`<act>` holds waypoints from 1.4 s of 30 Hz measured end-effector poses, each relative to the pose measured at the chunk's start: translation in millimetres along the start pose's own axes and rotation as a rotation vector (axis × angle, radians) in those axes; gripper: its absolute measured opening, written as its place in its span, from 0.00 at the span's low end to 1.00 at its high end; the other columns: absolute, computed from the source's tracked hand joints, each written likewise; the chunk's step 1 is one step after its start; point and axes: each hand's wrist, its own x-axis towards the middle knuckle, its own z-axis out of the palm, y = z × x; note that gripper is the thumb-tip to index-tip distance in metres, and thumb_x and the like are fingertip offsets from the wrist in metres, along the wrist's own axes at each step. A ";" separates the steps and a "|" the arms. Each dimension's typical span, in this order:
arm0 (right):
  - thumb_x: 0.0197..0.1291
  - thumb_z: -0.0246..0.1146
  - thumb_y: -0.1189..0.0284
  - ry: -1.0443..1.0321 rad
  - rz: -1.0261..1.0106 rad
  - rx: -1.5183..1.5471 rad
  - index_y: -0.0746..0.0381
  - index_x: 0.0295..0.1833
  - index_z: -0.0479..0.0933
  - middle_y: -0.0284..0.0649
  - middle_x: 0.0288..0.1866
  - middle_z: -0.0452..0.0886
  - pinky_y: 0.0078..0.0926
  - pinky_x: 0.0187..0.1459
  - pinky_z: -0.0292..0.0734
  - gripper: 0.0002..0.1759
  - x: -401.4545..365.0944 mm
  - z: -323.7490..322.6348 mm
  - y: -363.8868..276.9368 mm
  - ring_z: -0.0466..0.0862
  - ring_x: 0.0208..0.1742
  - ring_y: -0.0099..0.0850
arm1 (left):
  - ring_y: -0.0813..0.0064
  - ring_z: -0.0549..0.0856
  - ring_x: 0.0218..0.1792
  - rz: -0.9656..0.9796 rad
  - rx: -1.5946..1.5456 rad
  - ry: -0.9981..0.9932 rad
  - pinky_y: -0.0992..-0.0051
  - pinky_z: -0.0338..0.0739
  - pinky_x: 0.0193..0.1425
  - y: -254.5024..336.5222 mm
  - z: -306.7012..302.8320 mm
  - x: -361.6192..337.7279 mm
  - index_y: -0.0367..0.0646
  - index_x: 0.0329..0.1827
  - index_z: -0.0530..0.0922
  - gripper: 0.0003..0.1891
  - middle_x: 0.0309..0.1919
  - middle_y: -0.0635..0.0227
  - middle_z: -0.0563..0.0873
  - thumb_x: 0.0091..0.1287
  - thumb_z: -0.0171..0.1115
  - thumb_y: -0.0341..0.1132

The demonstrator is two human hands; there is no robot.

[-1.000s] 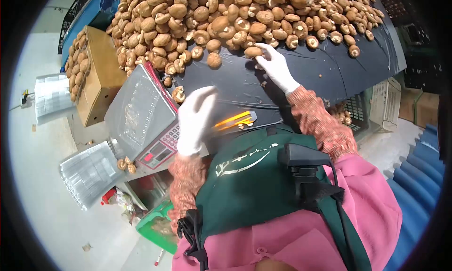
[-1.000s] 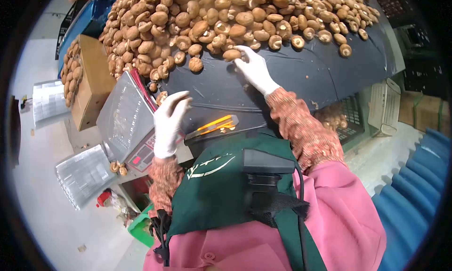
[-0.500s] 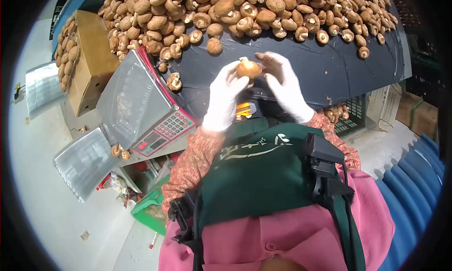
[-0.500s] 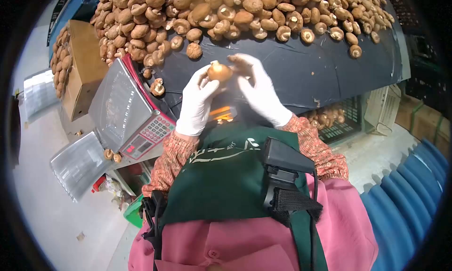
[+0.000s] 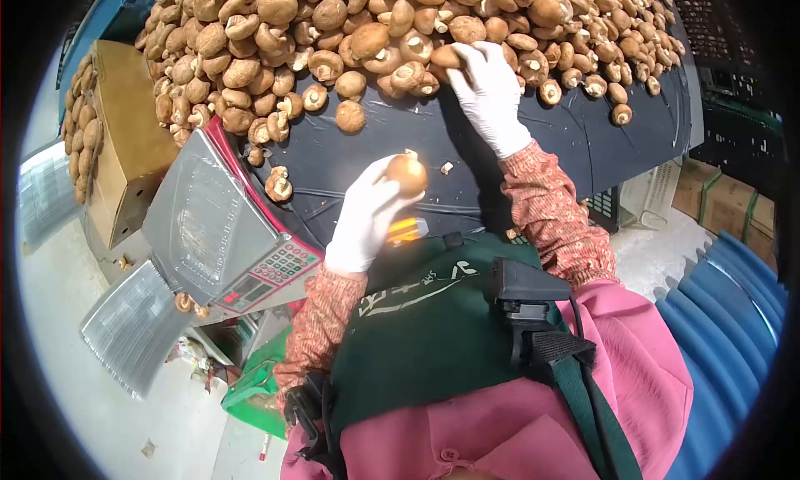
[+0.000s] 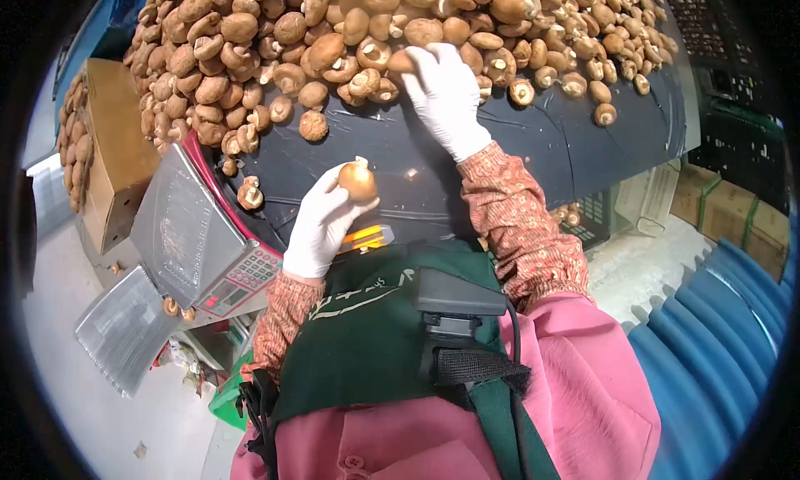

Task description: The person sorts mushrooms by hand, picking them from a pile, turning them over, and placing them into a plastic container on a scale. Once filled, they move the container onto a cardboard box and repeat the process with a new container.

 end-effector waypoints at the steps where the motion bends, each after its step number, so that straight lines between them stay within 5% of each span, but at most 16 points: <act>1: 0.60 0.70 0.69 0.027 0.089 0.131 0.57 0.56 0.80 0.43 0.50 0.79 0.33 0.45 0.80 0.18 -1.8 -2.1 0.7 0.83 0.44 0.39 | 0.63 0.81 0.62 -0.001 -0.038 -0.008 0.58 0.79 0.67 0.5 -0.7 1.7 0.31 0.69 0.70 0.25 0.64 0.58 0.78 0.72 0.60 0.31; 2: 0.62 0.69 0.69 0.057 0.172 0.260 0.58 0.56 0.80 0.42 0.49 0.80 0.30 0.44 0.80 0.17 -2.9 -5.7 0.6 0.84 0.44 0.37 | 0.62 0.81 0.62 -0.002 -0.064 -0.026 0.57 0.79 0.67 0.7 -2.5 4.4 0.32 0.70 0.70 0.25 0.64 0.58 0.78 0.71 0.60 0.31; 4: 0.71 0.64 0.65 -0.169 0.762 0.797 0.63 0.54 0.79 0.35 0.45 0.82 0.23 0.40 0.80 0.14 0.9 -30.6 -8.4 0.84 0.41 0.24 | 0.61 0.81 0.62 -0.007 -0.118 -0.062 0.56 0.78 0.68 -1.8 -5.0 7.9 0.32 0.70 0.70 0.25 0.65 0.58 0.77 0.71 0.60 0.31; 8: 0.72 0.64 0.65 -0.307 0.971 1.610 0.65 0.61 0.75 0.37 0.48 0.83 0.26 0.44 0.81 0.19 -12.0 -46.7 -5.6 0.84 0.43 0.26 | 0.57 0.81 0.61 -0.030 -0.182 -0.109 0.58 0.80 0.64 -3.9 3.0 12.9 0.32 0.69 0.71 0.25 0.64 0.58 0.78 0.72 0.58 0.36; 11: 0.70 0.65 0.70 -0.368 0.845 1.593 0.65 0.65 0.73 0.41 0.58 0.81 0.30 0.56 0.80 0.21 -9.9 -59.5 -27.5 0.83 0.54 0.28 | 0.57 0.82 0.59 -0.051 -0.313 -0.194 0.59 0.82 0.59 -2.1 9.6 12.1 0.34 0.65 0.73 0.23 0.57 0.58 0.80 0.74 0.56 0.42; 17: 0.63 0.69 0.77 -0.443 0.733 1.474 0.66 0.67 0.72 0.42 0.66 0.76 0.29 0.71 0.71 0.27 -13.1 -66.1 -47.0 0.77 0.67 0.30 | 0.61 0.83 0.52 0.038 0.024 -0.137 0.64 0.83 0.51 1.4 7.8 5.2 0.36 0.57 0.77 0.20 0.46 0.59 0.82 0.79 0.51 0.45; 22: 0.63 0.69 0.77 -0.470 0.680 1.377 0.65 0.64 0.74 0.42 0.63 0.79 0.29 0.67 0.74 0.24 -24.8 -63.7 -60.9 0.79 0.65 0.29 | 0.67 0.86 0.41 0.000 0.006 -0.096 0.70 0.83 0.44 6.4 11.6 3.2 0.36 0.62 0.75 0.19 0.43 0.59 0.84 0.81 0.51 0.43; 26: 0.60 0.62 0.80 -0.487 0.147 0.936 0.60 0.60 0.77 0.45 0.59 0.83 0.35 0.62 0.78 0.21 -37.0 -58.6 -74.3 0.84 0.60 0.42 | 0.69 0.86 0.40 0.060 -0.003 -0.015 0.71 0.83 0.43 7.5 17.7 5.7 0.36 0.70 0.70 0.23 0.51 0.59 0.84 0.79 0.54 0.41; 28: 0.60 0.61 0.81 -0.487 0.120 0.818 0.60 0.57 0.79 0.45 0.56 0.84 0.36 0.60 0.79 0.19 -32.2 -64.0 -73.0 0.85 0.57 0.43 | 0.71 0.85 0.40 0.099 0.104 0.018 0.72 0.82 0.42 9.0 17.4 1.3 0.35 0.71 0.69 0.25 0.52 0.59 0.83 0.76 0.57 0.40; 30: 0.59 0.61 0.81 -0.273 0.064 0.563 0.60 0.54 0.80 0.45 0.53 0.85 0.36 0.58 0.80 0.17 -15.7 -56.7 -50.6 0.85 0.54 0.44 | 0.71 0.84 0.40 0.107 0.141 0.016 0.72 0.81 0.42 7.6 9.6 1.0 0.35 0.70 0.69 0.25 0.51 0.59 0.82 0.75 0.58 0.39; 32: 0.58 0.66 0.77 -0.049 0.255 0.346 0.61 0.54 0.80 0.45 0.50 0.83 0.37 0.56 0.80 0.17 3.7 -45.6 -32.2 0.84 0.53 0.43 | 0.72 0.82 0.40 0.055 0.073 0.047 0.72 0.80 0.43 10.3 11.6 -0.6 0.34 0.69 0.70 0.25 0.50 0.60 0.81 0.74 0.59 0.37; 34: 0.55 0.70 0.72 0.086 0.041 -0.004 0.60 0.57 0.78 0.45 0.51 0.82 0.38 0.57 0.78 0.22 23.9 -34.5 -9.7 0.82 0.55 0.43 | 0.73 0.82 0.40 0.096 0.130 0.045 0.73 0.80 0.43 7.9 10.7 -0.5 0.33 0.69 0.70 0.24 0.49 0.61 0.81 0.74 0.58 0.37; 37: 0.54 0.73 0.71 -0.101 -0.043 -0.238 0.61 0.59 0.78 0.45 0.50 0.82 0.35 0.58 0.78 0.26 38.7 -12.0 5.0 0.83 0.52 0.44 | 0.74 0.82 0.40 0.070 0.168 0.051 0.73 0.79 0.43 11.5 18.0 -2.7 0.33 0.69 0.69 0.25 0.48 0.61 0.81 0.74 0.57 0.37; 40: 0.53 0.73 0.66 -0.067 -0.024 -0.008 0.60 0.60 0.77 0.46 0.50 0.81 0.38 0.57 0.78 0.28 38.2 -11.1 11.1 0.82 0.55 0.44 | 0.74 0.82 0.39 0.076 0.125 0.022 0.74 0.79 0.43 10.3 14.0 -6.2 0.32 0.69 0.69 0.25 0.48 0.61 0.81 0.74 0.57 0.37; 42: 0.62 0.72 0.61 -0.211 0.478 0.649 0.61 0.69 0.73 0.40 0.55 0.83 0.31 0.50 0.81 0.33 30.2 -22.2 2.1 0.85 0.50 0.31 | 0.73 0.82 0.39 0.057 0.095 0.044 0.72 0.79 0.44 13.8 11.9 -8.3 0.32 0.70 0.69 0.26 0.50 0.60 0.81 0.74 0.57 0.38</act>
